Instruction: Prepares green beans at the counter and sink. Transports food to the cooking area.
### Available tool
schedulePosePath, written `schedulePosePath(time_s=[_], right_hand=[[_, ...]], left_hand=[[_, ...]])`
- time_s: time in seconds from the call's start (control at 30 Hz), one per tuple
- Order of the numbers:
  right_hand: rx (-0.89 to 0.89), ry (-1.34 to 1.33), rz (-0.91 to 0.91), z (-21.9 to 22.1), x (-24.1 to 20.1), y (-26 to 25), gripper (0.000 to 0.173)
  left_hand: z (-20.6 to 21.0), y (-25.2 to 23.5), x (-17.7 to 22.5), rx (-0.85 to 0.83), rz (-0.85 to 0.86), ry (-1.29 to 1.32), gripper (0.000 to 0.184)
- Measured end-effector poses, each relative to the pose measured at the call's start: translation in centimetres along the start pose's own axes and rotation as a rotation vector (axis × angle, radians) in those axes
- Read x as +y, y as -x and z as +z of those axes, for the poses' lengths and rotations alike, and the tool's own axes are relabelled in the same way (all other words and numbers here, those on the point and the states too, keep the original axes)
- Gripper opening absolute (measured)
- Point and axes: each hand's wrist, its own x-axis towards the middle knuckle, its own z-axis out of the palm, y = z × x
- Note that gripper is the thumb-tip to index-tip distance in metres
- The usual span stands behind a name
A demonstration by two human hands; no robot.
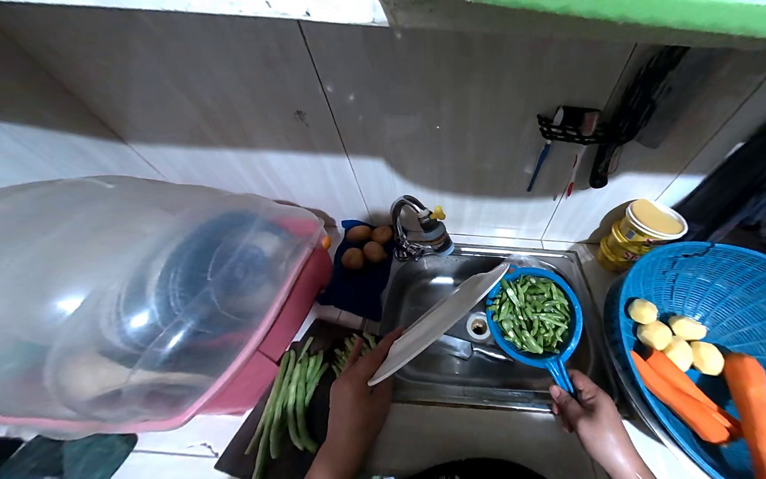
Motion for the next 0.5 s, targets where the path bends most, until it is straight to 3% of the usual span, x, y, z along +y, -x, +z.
schedulePosePath(time_s=[0.17, 0.23, 0.5], right_hand=[[-0.200, -0.503, 0.145, -0.7, -3.0, 1.1, 0.028], [-0.219, -0.624, 0.228, -0.1, -2.3, 1.1, 0.043], [-0.282, -0.497, 0.230, 2.8, 0.8, 1.3, 0.043]], left_hand=[[0.1, 0.1, -0.4, -0.004, -0.018, -0.001, 0.039], [0.2, 0.1, -0.4, 0.001, -0.018, -0.005, 0.039], [0.1, 0.2, -0.3, 0.001, -0.047, -0.010, 0.039]])
